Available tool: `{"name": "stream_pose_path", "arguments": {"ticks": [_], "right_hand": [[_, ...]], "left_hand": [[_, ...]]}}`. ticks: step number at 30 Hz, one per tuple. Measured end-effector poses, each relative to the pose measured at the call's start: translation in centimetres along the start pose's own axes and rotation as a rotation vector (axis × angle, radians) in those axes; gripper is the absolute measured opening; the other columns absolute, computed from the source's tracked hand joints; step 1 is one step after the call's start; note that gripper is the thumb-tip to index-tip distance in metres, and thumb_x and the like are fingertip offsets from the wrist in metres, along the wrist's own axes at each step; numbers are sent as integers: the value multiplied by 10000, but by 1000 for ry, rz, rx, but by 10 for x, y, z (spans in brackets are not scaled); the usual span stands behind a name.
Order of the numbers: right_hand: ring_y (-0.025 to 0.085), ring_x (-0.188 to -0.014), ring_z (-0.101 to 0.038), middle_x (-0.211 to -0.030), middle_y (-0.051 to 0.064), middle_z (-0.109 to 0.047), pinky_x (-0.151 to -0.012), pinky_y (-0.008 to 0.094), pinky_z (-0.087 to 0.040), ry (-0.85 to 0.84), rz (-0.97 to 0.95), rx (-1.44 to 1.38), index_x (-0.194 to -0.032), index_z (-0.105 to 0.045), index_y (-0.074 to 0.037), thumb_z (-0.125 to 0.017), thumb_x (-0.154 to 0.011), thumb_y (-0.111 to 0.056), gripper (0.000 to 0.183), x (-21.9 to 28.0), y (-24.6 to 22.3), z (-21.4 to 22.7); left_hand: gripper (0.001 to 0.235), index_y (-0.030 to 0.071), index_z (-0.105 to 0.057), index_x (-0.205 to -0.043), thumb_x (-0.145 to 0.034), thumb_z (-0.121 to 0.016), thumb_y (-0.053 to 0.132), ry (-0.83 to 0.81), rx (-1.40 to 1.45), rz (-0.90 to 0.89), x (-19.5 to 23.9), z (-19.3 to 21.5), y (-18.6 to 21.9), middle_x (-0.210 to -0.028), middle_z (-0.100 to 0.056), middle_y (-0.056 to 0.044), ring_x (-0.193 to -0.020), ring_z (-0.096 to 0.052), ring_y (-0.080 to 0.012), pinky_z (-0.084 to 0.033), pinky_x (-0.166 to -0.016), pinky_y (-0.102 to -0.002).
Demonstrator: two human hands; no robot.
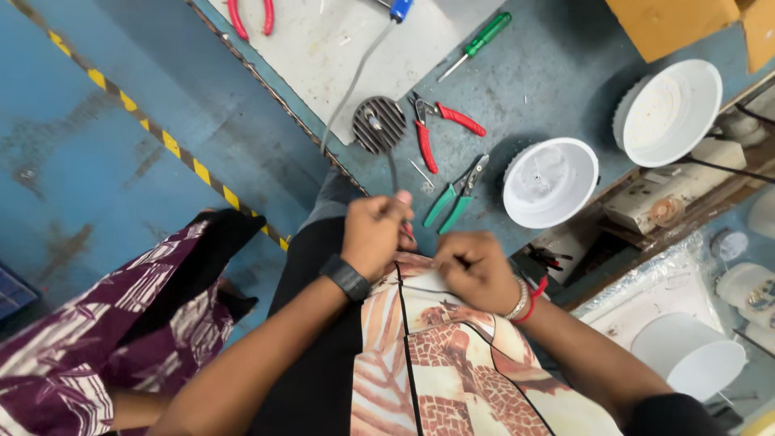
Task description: The person assembles an LED light fixture by using a tool to strip wires, threading the wires through a heat sink, and then pushing a small component onto the wire ends by hand.
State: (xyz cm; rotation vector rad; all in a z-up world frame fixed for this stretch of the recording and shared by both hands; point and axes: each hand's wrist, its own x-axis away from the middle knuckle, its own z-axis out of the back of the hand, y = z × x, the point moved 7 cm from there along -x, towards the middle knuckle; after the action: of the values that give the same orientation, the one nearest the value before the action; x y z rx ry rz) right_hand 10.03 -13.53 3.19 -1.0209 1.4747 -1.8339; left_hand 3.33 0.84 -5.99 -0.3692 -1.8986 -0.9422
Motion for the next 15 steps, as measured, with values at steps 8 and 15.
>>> {"name": "stream_pose_path", "arguments": {"ticks": [8, 15], "right_hand": [[38, -699, -561, -811, 2, -684, -618, 229, -459, 219, -139, 69, -1011, -726, 19, -782, -890, -76, 164, 11, -14, 11], [42, -763, -646, -914, 43, -747, -672, 205, -524, 419, -358, -281, -1061, -729, 69, -757, -927, -52, 182, 8, 12, -7]], "left_hand": [[369, -3, -656, -817, -951, -715, 335, -214, 28, -52, -1, -19, -1, -684, -665, -69, -537, -641, -128, -536, -510, -266], [337, 11, -693, -861, -977, -709, 327, -270, -33, -148, -2, -25, 1, -758, -681, -41, -663, -624, -100, -521, -632, -266]]}}
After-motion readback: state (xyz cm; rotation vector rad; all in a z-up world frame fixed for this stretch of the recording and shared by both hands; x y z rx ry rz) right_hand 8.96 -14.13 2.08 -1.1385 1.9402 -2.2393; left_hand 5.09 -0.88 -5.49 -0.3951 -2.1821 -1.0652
